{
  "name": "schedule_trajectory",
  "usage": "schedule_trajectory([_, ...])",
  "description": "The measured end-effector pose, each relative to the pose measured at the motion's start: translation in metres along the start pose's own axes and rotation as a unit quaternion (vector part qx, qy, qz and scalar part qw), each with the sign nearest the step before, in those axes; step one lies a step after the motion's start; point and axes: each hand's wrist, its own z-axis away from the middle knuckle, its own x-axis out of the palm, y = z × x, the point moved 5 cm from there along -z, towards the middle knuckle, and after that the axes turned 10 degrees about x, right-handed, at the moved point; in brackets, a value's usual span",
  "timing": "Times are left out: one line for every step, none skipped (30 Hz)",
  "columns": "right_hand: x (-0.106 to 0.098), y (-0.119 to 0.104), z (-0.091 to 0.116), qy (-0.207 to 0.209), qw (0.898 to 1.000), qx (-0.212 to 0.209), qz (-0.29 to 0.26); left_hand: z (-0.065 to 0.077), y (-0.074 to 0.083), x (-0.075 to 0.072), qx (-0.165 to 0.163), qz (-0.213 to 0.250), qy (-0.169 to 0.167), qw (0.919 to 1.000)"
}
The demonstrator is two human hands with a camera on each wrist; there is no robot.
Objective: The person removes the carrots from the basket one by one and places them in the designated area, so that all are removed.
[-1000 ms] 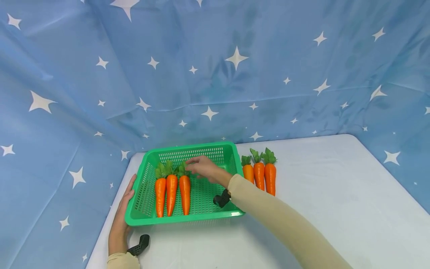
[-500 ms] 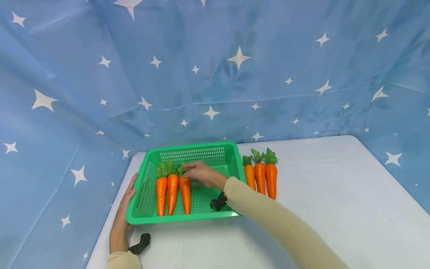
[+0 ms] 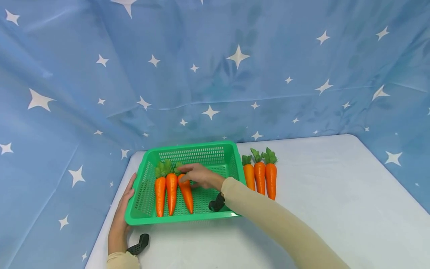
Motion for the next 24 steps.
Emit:
schedule_trajectory([0.0006, 0.0005, -0.0009, -0.003, 1.000, 0.000, 0.001, -0.0004, 0.0003, -0.0005, 0.002, 0.002, -0.006, 1.0000])
schedule_trajectory([0.0009, 0.0008, -0.0017, -0.004, 1.000, 0.000, 0.002, -0.0010, 0.0007, -0.0008, 0.005, 0.000, -0.012, 0.9999])
schedule_trajectory([0.0013, 0.0013, -0.0026, -0.004, 1.000, -0.001, 0.003, -0.0011, 0.0006, -0.0011, 0.004, 0.002, -0.015, 0.9999])
schedule_trajectory([0.0015, 0.0020, -0.0035, -0.004, 1.000, -0.002, 0.003, -0.0013, 0.0011, -0.0011, 0.005, 0.002, -0.016, 0.9999])
schedule_trajectory([0.0017, 0.0025, -0.0043, -0.003, 1.000, -0.002, 0.004, -0.0012, 0.0013, -0.0010, 0.005, 0.004, -0.017, 0.9998])
schedule_trajectory([0.0018, 0.0030, -0.0051, -0.002, 1.000, -0.003, 0.006, -0.0012, 0.0015, -0.0008, 0.003, 0.004, -0.017, 0.9998])
schedule_trajectory([0.0019, 0.0035, -0.0057, -0.001, 1.000, -0.004, 0.008, -0.0011, 0.0017, -0.0005, 0.003, 0.004, -0.016, 0.9999])
schedule_trajectory([0.0019, 0.0038, -0.0062, 0.001, 1.000, -0.004, 0.009, -0.0010, 0.0023, 0.0000, 0.003, 0.003, -0.015, 0.9999])
schedule_trajectory([0.0018, 0.0041, -0.0066, 0.002, 1.000, -0.003, 0.011, -0.0010, 0.0024, 0.0005, 0.001, 0.004, -0.015, 0.9999])
schedule_trajectory([0.0018, 0.0043, -0.0072, 0.004, 1.000, -0.003, 0.013, -0.0009, 0.0030, 0.0008, -0.001, 0.004, -0.014, 0.9999])
schedule_trajectory([0.0017, 0.0042, -0.0075, 0.006, 1.000, -0.002, 0.013, -0.0010, 0.0032, 0.0011, -0.005, 0.006, -0.014, 0.9999])
schedule_trajectory([0.0015, 0.0041, -0.0078, 0.007, 1.000, 0.000, 0.012, -0.0015, 0.0037, 0.0015, -0.006, 0.009, -0.015, 0.9998])
schedule_trajectory([0.0012, 0.0038, -0.0078, 0.009, 1.000, 0.001, 0.011, -0.0018, 0.0042, 0.0016, -0.009, 0.013, -0.015, 0.9998])
schedule_trajectory([0.0009, 0.0034, -0.0076, 0.010, 1.000, 0.002, 0.011, -0.0021, 0.0045, 0.0016, -0.013, 0.015, -0.016, 0.9997])
schedule_trajectory([0.0006, 0.0029, -0.0077, 0.010, 1.000, 0.003, 0.010, -0.0026, 0.0047, 0.0017, -0.017, 0.019, -0.017, 0.9995])
schedule_trajectory([0.0002, 0.0024, -0.0077, 0.011, 1.000, 0.004, 0.009, -0.0031, 0.0050, 0.0017, -0.017, 0.022, -0.018, 0.9995])
schedule_trajectory([0.0000, 0.0020, -0.0076, 0.010, 1.000, 0.004, 0.009, -0.0032, 0.0052, 0.0018, -0.018, 0.023, -0.019, 0.9994])
schedule_trajectory([-0.0002, 0.0017, -0.0076, 0.011, 1.000, 0.003, 0.010, -0.0030, 0.0054, 0.0017, -0.020, 0.024, -0.019, 0.9993])
schedule_trajectory([-0.0003, 0.0015, -0.0073, 0.011, 1.000, 0.002, 0.010, -0.0025, 0.0054, 0.0015, -0.022, 0.022, -0.018, 0.9993])
schedule_trajectory([-0.0003, 0.0016, -0.0076, 0.011, 1.000, 0.001, 0.010, -0.0022, 0.0053, 0.0015, -0.022, 0.020, -0.017, 0.9994])
schedule_trajectory([-0.0004, 0.0018, -0.0079, 0.011, 1.000, 0.000, 0.011, -0.0018, 0.0050, 0.0015, -0.022, 0.018, -0.016, 0.9995])
schedule_trajectory([-0.0002, 0.0023, -0.0081, 0.012, 1.000, -0.001, 0.011, -0.0011, 0.0048, 0.0014, -0.022, 0.017, -0.015, 0.9995])
schedule_trajectory([-0.0001, 0.0027, -0.0083, 0.013, 1.000, -0.002, 0.012, -0.0005, 0.0048, 0.0014, -0.023, 0.015, -0.013, 0.9995])
schedule_trajectory([-0.0001, 0.0030, -0.0086, 0.014, 1.000, -0.002, 0.012, -0.0002, 0.0044, 0.0013, -0.021, 0.014, -0.013, 0.9996])
